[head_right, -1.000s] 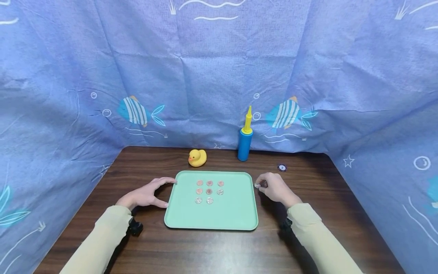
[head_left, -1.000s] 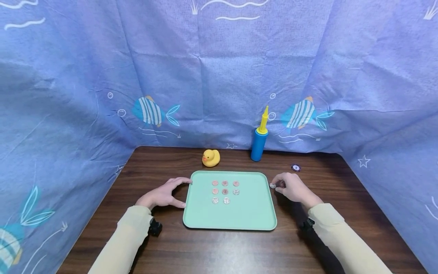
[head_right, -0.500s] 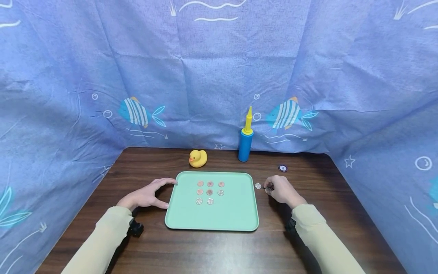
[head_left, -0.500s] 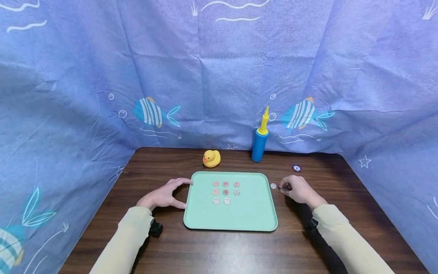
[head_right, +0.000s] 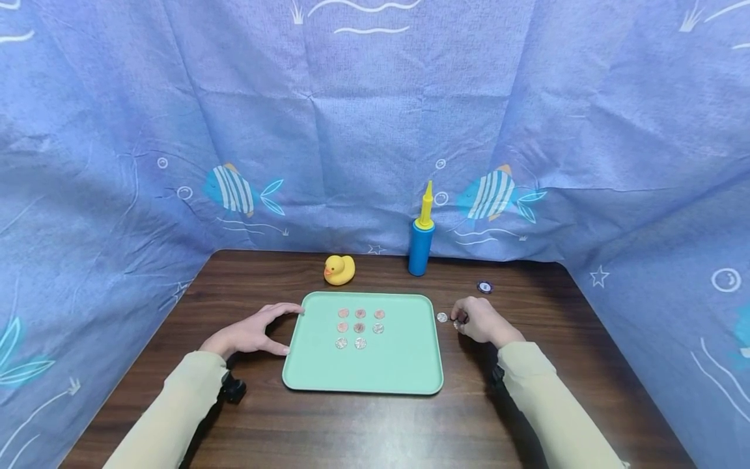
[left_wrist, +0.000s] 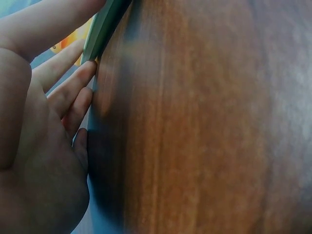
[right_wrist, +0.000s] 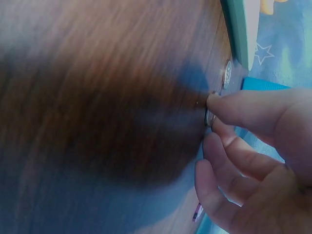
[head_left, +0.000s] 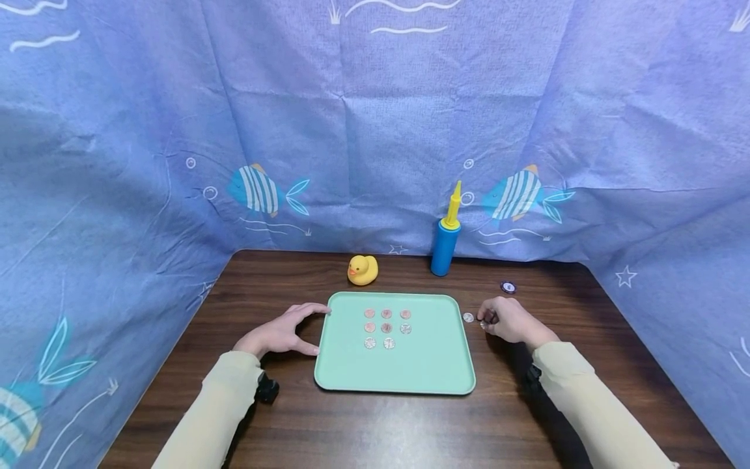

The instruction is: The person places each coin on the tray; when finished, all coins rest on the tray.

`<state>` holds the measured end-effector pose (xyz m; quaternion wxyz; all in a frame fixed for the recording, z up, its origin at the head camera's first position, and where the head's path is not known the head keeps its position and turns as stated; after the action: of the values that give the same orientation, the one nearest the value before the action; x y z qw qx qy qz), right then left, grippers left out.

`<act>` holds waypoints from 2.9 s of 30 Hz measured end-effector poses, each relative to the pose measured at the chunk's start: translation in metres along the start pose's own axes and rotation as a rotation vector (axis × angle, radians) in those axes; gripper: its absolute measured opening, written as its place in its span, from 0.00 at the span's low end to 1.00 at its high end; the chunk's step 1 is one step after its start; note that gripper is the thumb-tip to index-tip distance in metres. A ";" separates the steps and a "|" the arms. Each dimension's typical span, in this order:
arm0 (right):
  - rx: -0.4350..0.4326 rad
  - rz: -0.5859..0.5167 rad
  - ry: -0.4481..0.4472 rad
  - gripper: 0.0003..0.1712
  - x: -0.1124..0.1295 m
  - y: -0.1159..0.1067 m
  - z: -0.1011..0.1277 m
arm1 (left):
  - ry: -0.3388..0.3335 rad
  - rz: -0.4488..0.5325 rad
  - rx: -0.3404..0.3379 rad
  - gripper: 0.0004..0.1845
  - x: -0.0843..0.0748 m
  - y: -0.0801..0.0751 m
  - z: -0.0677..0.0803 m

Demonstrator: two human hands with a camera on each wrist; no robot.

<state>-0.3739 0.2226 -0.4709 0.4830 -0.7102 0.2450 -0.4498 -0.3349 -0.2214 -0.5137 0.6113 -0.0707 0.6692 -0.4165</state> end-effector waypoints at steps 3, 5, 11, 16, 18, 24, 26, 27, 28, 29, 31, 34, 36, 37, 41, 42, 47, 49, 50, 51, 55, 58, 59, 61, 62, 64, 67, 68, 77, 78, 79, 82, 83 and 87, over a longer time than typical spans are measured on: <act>0.023 0.000 0.001 0.10 -0.001 0.001 0.000 | 0.002 0.005 0.000 0.47 -0.001 0.000 0.001; 0.035 0.002 0.000 0.10 -0.001 0.002 0.000 | 0.000 0.005 0.002 0.47 -0.001 0.000 0.002; 0.040 0.023 -0.004 0.10 0.000 0.001 0.000 | 0.008 0.004 0.000 0.47 -0.002 0.000 0.001; 0.032 0.044 -0.001 0.10 0.001 -0.005 0.001 | 0.020 -0.001 0.002 0.47 -0.004 0.000 -0.005; 0.030 0.046 -0.002 0.10 0.001 -0.007 0.000 | 0.020 -0.008 0.004 0.48 -0.004 0.000 -0.007; 0.060 0.032 0.003 0.08 0.002 -0.002 -0.002 | 0.010 -0.028 0.003 0.48 -0.001 -0.002 -0.004; 0.072 0.031 0.000 0.08 0.002 0.001 -0.002 | 0.015 -0.033 0.005 0.48 -0.001 -0.001 -0.002; 0.074 0.032 0.002 0.08 0.001 0.002 -0.001 | 0.020 -0.034 0.006 0.48 -0.001 0.000 -0.002; 0.075 0.032 0.001 0.08 0.002 0.003 -0.002 | 0.024 -0.036 0.004 0.49 -0.001 0.000 -0.001; 0.073 0.030 0.001 0.08 0.002 0.003 -0.002 | 0.028 -0.036 0.003 0.49 -0.001 -0.001 0.000; 0.066 0.031 -0.001 0.08 0.003 0.003 -0.002 | 0.034 -0.036 0.000 0.49 -0.001 -0.001 0.000; 0.047 0.030 -0.015 0.09 0.006 0.001 -0.002 | 0.033 -0.033 -0.004 0.49 0.000 -0.001 0.001; 0.031 0.035 -0.028 0.10 0.007 -0.001 -0.001 | 0.030 -0.032 -0.004 0.49 0.000 -0.001 0.001; 0.021 0.039 -0.035 0.10 0.007 -0.001 -0.001 | 0.028 -0.029 -0.003 0.48 -0.001 -0.001 0.001; -0.021 0.039 -0.047 0.09 0.006 -0.005 0.001 | 0.019 -0.019 -0.001 0.48 -0.001 0.000 0.001; -0.035 0.041 -0.050 0.09 0.005 -0.005 0.002 | 0.016 -0.018 0.000 0.48 -0.001 0.000 0.001; -0.082 0.034 -0.060 0.10 0.004 -0.006 0.005 | 0.009 -0.018 -0.003 0.48 0.000 0.001 0.001; -0.078 0.012 -0.046 0.10 0.005 -0.006 0.006 | 0.009 -0.018 -0.004 0.48 0.000 0.001 0.000; -0.073 -0.002 -0.039 0.10 0.006 -0.006 0.006 | 0.009 -0.019 -0.004 0.48 0.000 0.001 0.000; -0.065 -0.023 -0.031 0.09 0.007 -0.006 0.005 | 0.008 -0.019 -0.004 0.48 0.000 0.001 0.000; -0.038 -0.096 -0.004 0.06 0.015 -0.006 0.004 | 0.007 -0.020 -0.003 0.48 0.001 0.000 0.001; -0.015 -0.146 -0.006 0.05 0.026 -0.005 0.002 | 0.012 -0.017 -0.006 0.48 0.000 0.000 0.001; -0.007 -0.159 -0.011 0.05 0.030 -0.005 0.001 | 0.013 -0.017 -0.006 0.48 0.000 0.000 0.000; 0.009 -0.178 -0.025 0.07 0.038 -0.004 0.000 | 0.014 -0.017 -0.006 0.48 -0.001 0.000 0.000; 0.017 -0.183 -0.036 0.08 0.042 -0.003 -0.001 | 0.016 -0.016 -0.006 0.48 -0.001 0.000 0.000; 0.032 -0.191 -0.043 0.09 0.050 -0.002 -0.004 | 0.016 -0.016 -0.007 0.48 -0.001 0.000 0.000; 0.051 -0.195 -0.048 0.10 0.058 0.003 -0.008 | 0.016 -0.017 -0.008 0.48 -0.001 0.000 0.000; 0.058 -0.198 -0.047 0.10 0.061 0.004 -0.009 | 0.017 -0.019 -0.008 0.48 -0.001 0.000 0.000; 0.104 -0.269 -0.057 0.10 0.085 0.023 -0.021 | 0.022 -0.020 -0.002 0.48 -0.001 0.000 0.000; 0.111 -0.276 -0.059 0.11 0.089 0.025 -0.022 | 0.023 -0.019 0.000 0.48 -0.001 0.000 0.000; 0.116 -0.280 -0.057 0.11 0.091 0.028 -0.023 | 0.024 -0.019 0.000 0.48 -0.001 -0.001 0.000; 0.128 -0.286 -0.069 0.13 0.100 0.034 -0.027 | 0.026 -0.020 0.000 0.48 -0.001 -0.001 0.000; 0.133 -0.288 -0.073 0.13 0.103 0.036 -0.028 | 0.025 -0.019 -0.001 0.48 -0.001 -0.001 0.000; 0.155 -0.289 -0.108 0.12 0.114 0.045 -0.029 | 0.018 -0.015 0.004 0.48 -0.001 0.000 0.000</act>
<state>-0.3415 0.1016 -0.4622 0.4791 -0.7219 0.0787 -0.4931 -0.3343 -0.2207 -0.5128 0.6021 -0.0707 0.6735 -0.4229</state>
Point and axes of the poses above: each hand's wrist, its own z-axis away from the middle knuckle, its own y-axis out of the palm, x = y × z, the point moved 9 cm from there along -z, towards the middle knuckle, and after that the axes turned 4 degrees about -x, right-handed, at the moved point
